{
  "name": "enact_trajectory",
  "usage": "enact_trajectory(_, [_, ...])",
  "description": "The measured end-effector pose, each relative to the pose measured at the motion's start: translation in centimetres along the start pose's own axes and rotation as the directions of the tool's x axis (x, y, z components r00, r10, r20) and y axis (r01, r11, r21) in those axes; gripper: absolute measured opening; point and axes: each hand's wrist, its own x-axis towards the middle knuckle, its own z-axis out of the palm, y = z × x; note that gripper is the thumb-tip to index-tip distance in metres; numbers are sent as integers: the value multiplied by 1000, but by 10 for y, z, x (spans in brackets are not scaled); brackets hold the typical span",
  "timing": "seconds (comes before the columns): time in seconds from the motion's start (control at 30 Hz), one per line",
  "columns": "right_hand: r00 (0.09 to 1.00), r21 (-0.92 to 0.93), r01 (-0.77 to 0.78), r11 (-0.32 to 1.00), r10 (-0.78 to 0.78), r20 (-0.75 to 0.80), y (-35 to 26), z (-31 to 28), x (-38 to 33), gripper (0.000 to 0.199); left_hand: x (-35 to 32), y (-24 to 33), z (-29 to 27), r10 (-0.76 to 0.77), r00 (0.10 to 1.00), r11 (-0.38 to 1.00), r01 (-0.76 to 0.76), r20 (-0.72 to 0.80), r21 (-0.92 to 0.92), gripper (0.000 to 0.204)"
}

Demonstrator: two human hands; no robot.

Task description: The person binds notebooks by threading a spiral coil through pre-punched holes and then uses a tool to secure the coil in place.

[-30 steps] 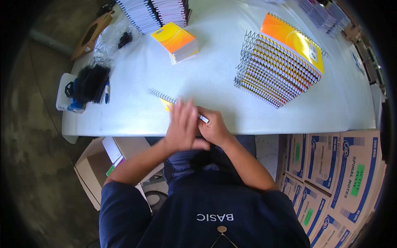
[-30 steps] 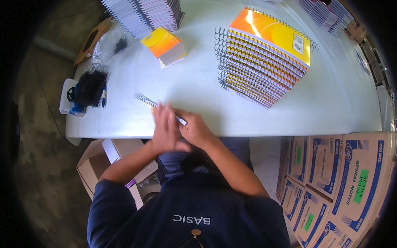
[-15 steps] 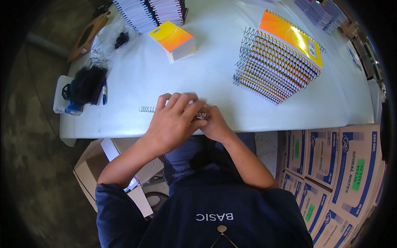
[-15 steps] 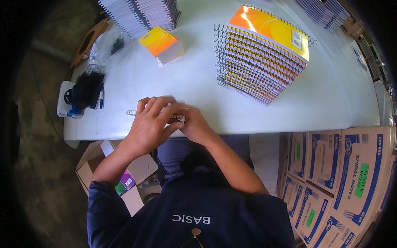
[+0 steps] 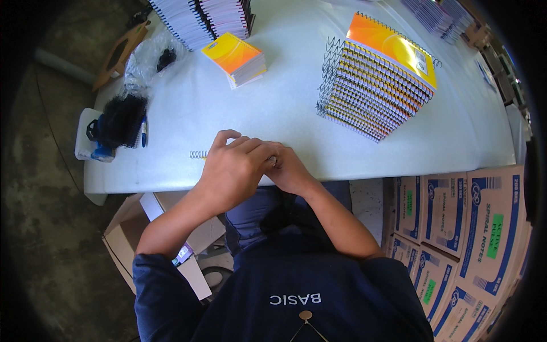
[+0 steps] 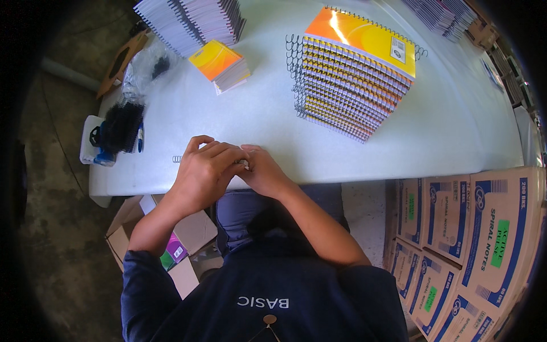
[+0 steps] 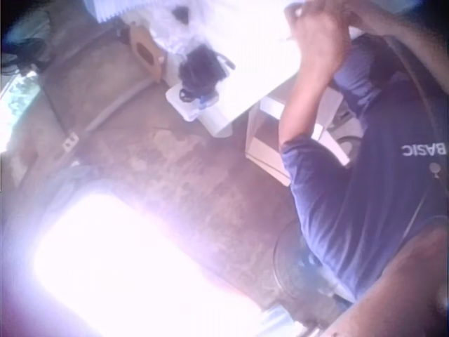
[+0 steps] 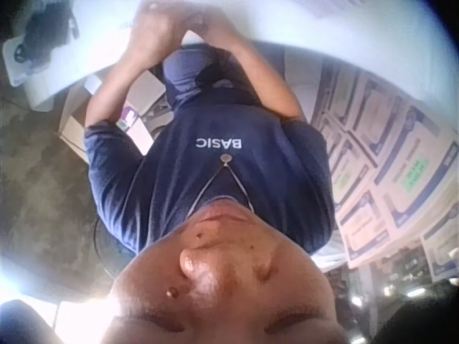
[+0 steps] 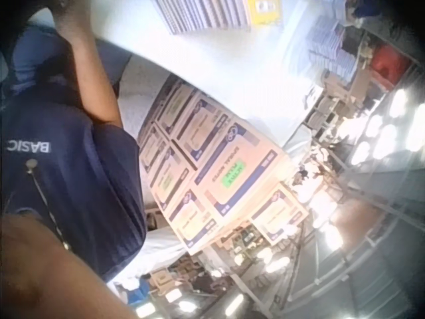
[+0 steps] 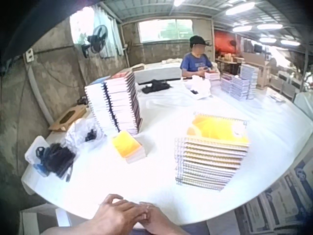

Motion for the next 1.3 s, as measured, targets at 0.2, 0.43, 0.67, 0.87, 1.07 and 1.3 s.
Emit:
enact_trajectory(0.2, [1000, 38, -24, 999, 24, -11, -29, -16, -23, 38, 22, 15, -22, -75, 997, 997, 74, -30, -28, 25])
enact_trajectory(0.43, [636, -539, 516, 666, -719, -279, -138, -165, -33, 32, 129, 35, -84, 331, 805, 923, -385, -493, -10, 23])
enact_trajectory(0.67, [732, -511, 242, 825, -501, -463, -102, -230, -31, 42, 173, 20, 27, 149, 689, 916, -367, -709, -164, 24])
enact_trajectory(0.87, [296, -466, 171, 868, -496, -816, -86, -158, 0, 41, 189, 30, 54, -582, 623, 544, -178, -522, -820, 31])
enact_trajectory(1.07, [97, -524, 197, 828, -549, -830, -74, -159, 2, 26, 199, 38, 48, -636, 568, 550, -141, -522, -823, 38])
enact_trajectory(1.3, [47, -670, 142, 729, -681, -731, -72, -158, -25, 22, 167, -40, 27, -461, 615, 854, 109, -640, -509, 26])
